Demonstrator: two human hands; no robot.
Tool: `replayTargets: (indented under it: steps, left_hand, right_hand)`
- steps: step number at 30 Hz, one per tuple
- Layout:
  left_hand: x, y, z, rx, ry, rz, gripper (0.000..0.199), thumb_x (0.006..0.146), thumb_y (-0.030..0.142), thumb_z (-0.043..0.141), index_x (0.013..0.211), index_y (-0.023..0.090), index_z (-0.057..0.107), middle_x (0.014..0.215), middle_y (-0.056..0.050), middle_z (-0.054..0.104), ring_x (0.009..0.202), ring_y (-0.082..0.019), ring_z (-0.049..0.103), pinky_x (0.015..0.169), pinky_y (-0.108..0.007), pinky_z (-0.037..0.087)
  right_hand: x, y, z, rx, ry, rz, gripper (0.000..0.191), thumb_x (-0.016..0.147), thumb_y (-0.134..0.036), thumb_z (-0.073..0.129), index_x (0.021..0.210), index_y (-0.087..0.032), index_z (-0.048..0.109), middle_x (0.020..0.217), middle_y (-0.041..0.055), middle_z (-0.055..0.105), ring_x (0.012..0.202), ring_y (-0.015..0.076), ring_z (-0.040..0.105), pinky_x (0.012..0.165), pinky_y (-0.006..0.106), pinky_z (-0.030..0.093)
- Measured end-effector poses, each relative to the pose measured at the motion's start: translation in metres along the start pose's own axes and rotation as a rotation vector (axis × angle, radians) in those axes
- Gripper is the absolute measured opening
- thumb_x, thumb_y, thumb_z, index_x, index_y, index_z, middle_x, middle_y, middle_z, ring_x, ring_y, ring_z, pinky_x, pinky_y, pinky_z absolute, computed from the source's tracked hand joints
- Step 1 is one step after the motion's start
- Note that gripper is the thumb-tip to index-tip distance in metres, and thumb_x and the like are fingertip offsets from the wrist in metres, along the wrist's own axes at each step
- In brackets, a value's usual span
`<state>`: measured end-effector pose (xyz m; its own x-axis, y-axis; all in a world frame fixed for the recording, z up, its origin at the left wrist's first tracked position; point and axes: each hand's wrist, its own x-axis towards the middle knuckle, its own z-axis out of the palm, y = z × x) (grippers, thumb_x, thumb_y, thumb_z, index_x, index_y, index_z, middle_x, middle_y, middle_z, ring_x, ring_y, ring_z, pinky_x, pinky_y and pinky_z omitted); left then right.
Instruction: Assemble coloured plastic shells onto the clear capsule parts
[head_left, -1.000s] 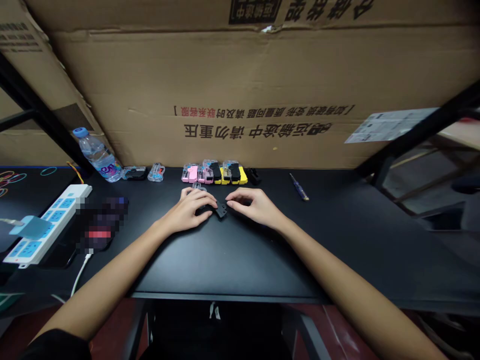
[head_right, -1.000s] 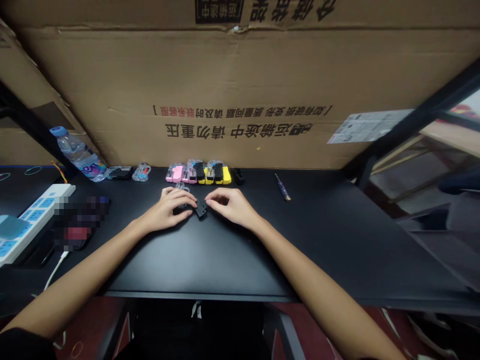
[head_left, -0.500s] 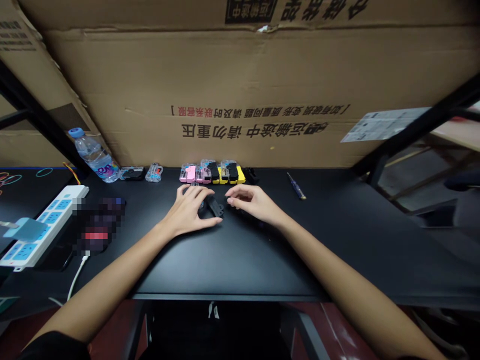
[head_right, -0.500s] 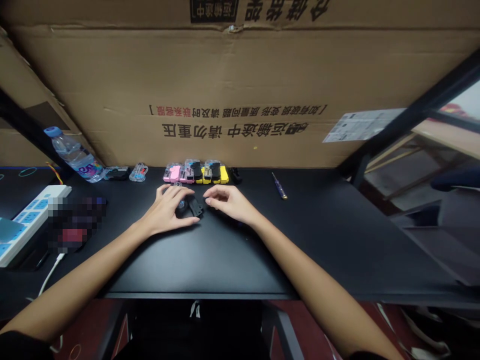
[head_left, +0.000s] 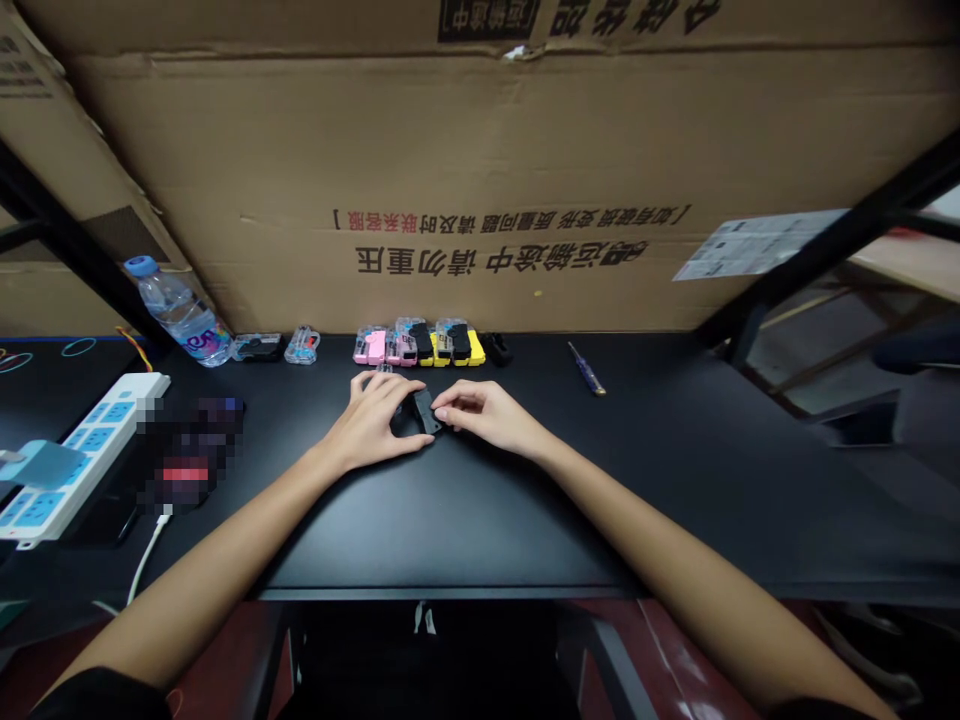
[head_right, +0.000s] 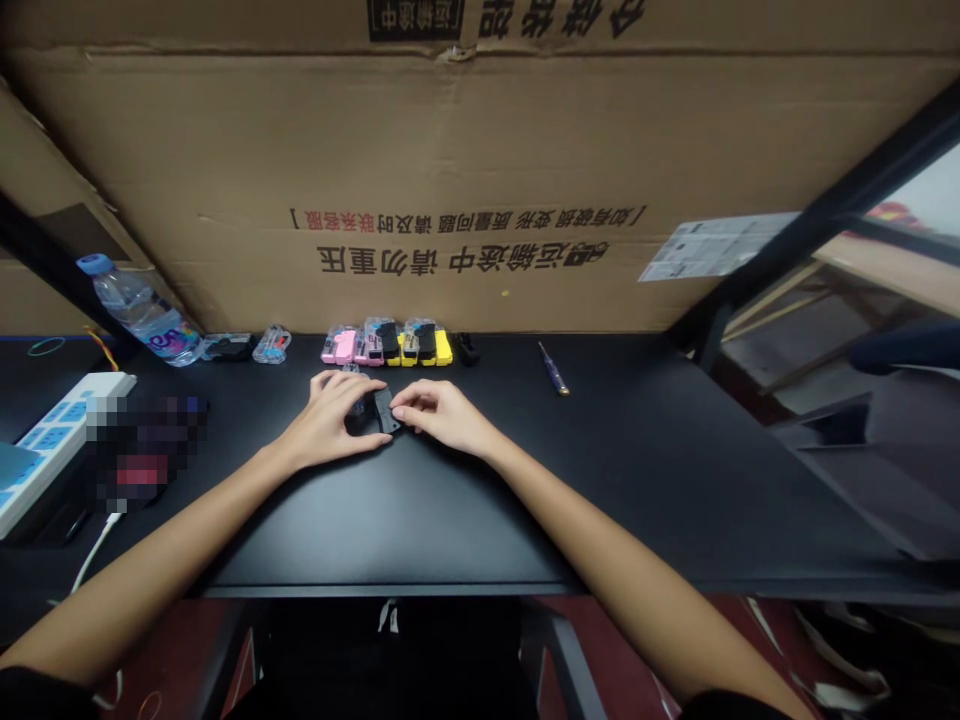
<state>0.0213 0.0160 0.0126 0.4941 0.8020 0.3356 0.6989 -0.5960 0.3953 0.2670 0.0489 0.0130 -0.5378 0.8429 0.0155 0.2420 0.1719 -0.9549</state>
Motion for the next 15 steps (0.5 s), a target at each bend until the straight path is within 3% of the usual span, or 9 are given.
replayTargets:
  steps: [15]
  left_hand:
    - [0.001,-0.002,0.004,-0.001,0.017,0.044,0.068,0.085,0.058,0.081,0.140,0.024,0.059,0.135,-0.010,0.071,0.133,-0.032,0.058,0.120,-0.053,0.025]
  right_hand:
    - [0.002,0.010,0.003,0.194,-0.070,0.048,0.041,0.082,-0.049,0.085,0.101,-0.019,0.064,0.073,-0.0024,0.066,0.063,0.0132,0.063,0.067,0.030,0.054]
